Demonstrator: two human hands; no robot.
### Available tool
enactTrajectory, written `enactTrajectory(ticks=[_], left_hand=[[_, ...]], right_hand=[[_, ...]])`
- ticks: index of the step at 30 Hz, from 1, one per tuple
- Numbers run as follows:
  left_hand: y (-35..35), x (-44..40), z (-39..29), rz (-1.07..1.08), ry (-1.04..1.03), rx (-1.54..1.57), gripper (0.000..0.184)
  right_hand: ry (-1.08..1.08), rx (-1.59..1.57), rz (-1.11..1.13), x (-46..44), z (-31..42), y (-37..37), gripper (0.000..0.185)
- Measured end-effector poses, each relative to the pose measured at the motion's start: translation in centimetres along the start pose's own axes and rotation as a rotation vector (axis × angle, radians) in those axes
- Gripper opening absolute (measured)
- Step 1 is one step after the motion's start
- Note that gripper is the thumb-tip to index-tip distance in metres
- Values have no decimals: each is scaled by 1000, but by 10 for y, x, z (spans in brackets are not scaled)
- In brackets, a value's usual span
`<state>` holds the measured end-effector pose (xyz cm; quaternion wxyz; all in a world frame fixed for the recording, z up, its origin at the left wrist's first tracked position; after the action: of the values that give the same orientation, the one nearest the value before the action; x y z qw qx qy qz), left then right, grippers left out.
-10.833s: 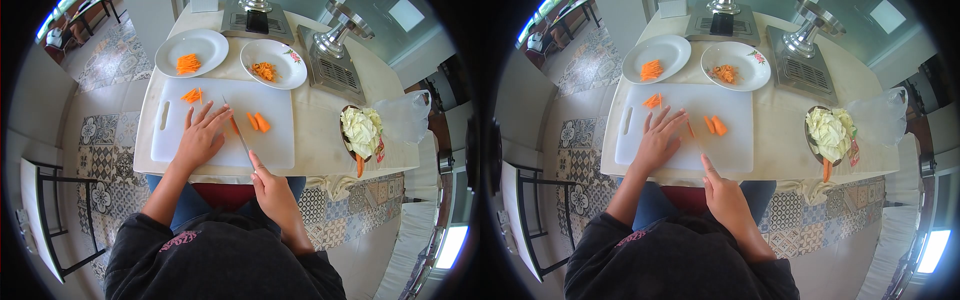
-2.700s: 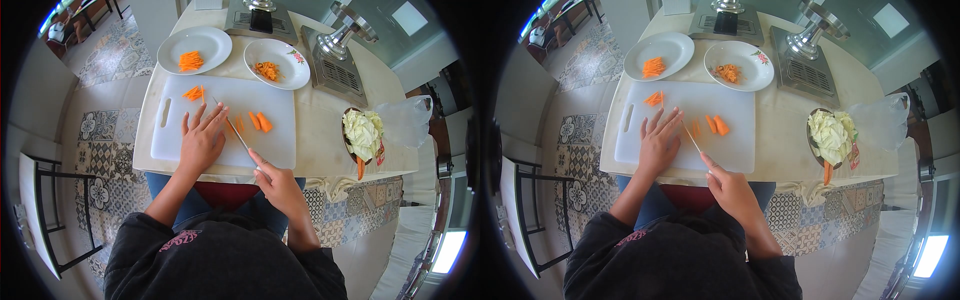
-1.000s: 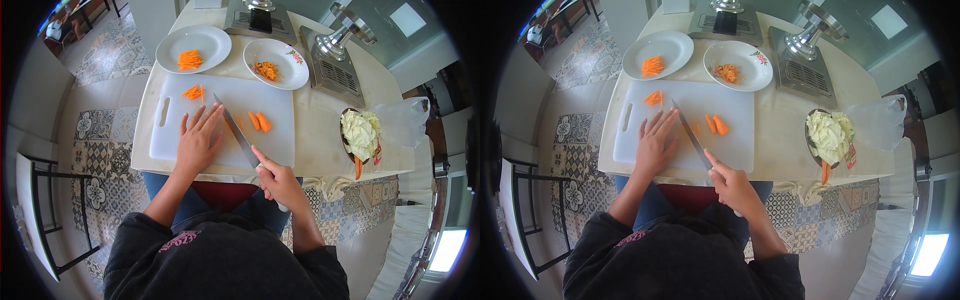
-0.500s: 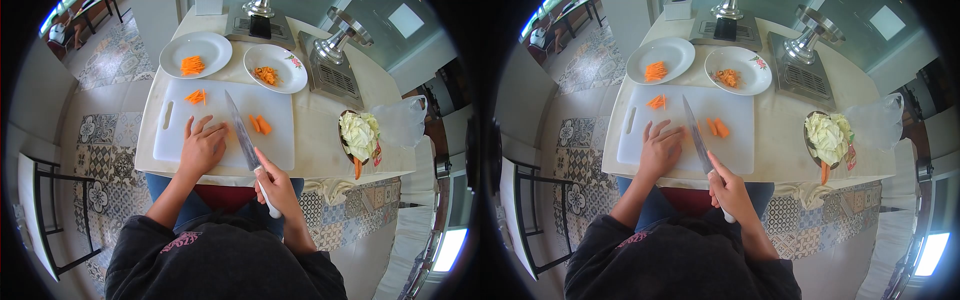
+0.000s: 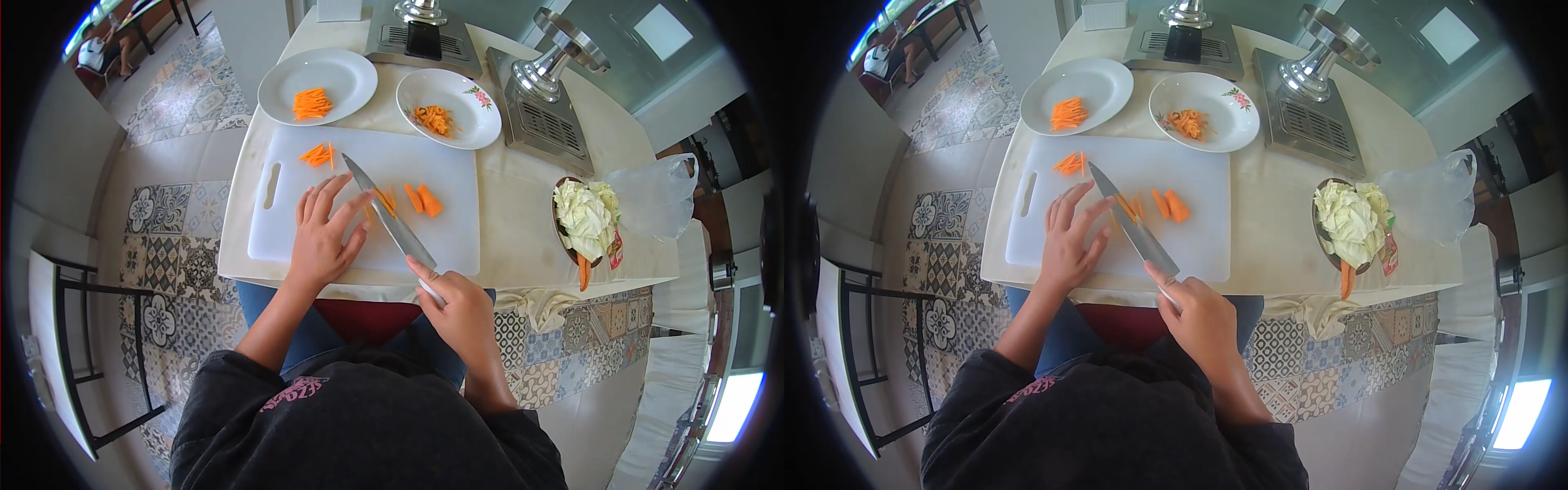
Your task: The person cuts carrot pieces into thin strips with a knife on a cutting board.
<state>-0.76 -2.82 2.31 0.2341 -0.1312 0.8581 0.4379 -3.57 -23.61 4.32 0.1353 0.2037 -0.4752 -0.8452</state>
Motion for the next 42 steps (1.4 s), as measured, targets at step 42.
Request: enactTrajectory(ticks=[42], left_hand=[[-27,1,1,333,-25,-137,36]], right_hand=[[-503,-679,303,16,-8,-2,51]])
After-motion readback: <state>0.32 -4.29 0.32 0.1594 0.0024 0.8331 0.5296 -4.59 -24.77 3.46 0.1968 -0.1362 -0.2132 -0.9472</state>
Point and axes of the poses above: each hand's wrist, its own x-axis away from the middle knuckle, its own y-axis out of the back of the hand, z = x × y, the point moved 7 cm from there along -x, towards the middle knuckle, and after that the axes turned 1 degree about x, right-handed, at the moved point
